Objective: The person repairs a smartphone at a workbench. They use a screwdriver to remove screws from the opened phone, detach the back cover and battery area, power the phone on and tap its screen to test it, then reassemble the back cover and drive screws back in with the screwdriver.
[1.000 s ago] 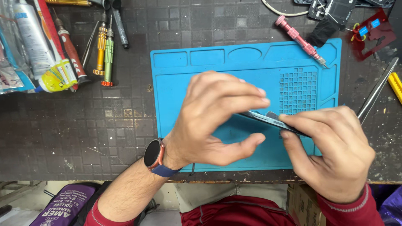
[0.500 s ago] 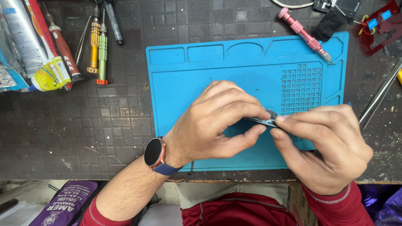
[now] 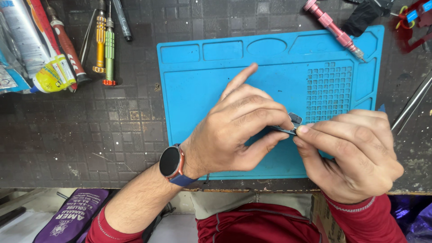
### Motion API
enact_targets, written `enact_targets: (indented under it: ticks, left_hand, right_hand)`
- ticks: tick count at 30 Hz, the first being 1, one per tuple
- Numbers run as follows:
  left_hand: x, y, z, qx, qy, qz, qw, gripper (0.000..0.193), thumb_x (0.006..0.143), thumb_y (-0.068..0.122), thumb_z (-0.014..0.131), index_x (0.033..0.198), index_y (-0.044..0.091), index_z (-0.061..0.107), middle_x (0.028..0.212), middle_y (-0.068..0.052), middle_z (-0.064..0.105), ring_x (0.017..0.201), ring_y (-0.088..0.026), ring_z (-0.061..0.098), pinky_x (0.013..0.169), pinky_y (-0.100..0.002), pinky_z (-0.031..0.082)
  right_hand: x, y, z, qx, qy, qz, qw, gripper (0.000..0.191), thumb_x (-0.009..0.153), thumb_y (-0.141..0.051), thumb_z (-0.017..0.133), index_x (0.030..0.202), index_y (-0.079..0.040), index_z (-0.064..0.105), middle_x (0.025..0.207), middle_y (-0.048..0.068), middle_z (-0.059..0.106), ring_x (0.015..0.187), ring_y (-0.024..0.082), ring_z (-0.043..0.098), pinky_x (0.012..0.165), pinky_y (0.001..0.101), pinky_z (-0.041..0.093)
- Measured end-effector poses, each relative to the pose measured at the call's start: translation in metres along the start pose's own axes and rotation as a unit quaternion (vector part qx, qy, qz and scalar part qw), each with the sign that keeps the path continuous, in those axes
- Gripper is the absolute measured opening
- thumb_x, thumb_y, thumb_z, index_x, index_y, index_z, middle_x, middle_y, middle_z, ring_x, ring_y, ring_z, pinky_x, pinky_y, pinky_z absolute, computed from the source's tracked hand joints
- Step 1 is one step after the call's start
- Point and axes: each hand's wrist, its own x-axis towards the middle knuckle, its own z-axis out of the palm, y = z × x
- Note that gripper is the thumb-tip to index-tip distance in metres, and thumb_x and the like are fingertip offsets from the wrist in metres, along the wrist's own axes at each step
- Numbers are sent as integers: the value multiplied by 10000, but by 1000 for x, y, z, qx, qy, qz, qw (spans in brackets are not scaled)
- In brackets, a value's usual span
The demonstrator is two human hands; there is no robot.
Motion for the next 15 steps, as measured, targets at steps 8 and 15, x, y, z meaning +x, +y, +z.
enact_targets:
  ticks: [8, 15]
  left_hand:
    - [4, 3, -18, 22, -9, 9, 1000, 239, 918, 206, 886, 1085, 169, 719, 1090, 40, 708, 1108, -155, 674, 1312, -575, 238]
    - [6, 1, -43, 31, -18, 4, 999, 229, 867, 170, 891, 1022, 155, 723, 1009, 39, 722, 1026, -151, 679, 1320, -598, 218]
  right_hand:
    - [-11, -1, 2, -56, 20, 4, 998, 240, 824, -86, 916, 1007, -68, 761, 941, 23, 718, 875, 237, 583, 782, 331, 481]
    - [-22, 2, 5, -41, 30, 11, 999, 222, 855, -119, 896, 1027, -65, 767, 957, 26, 723, 890, 233, 585, 788, 320, 485]
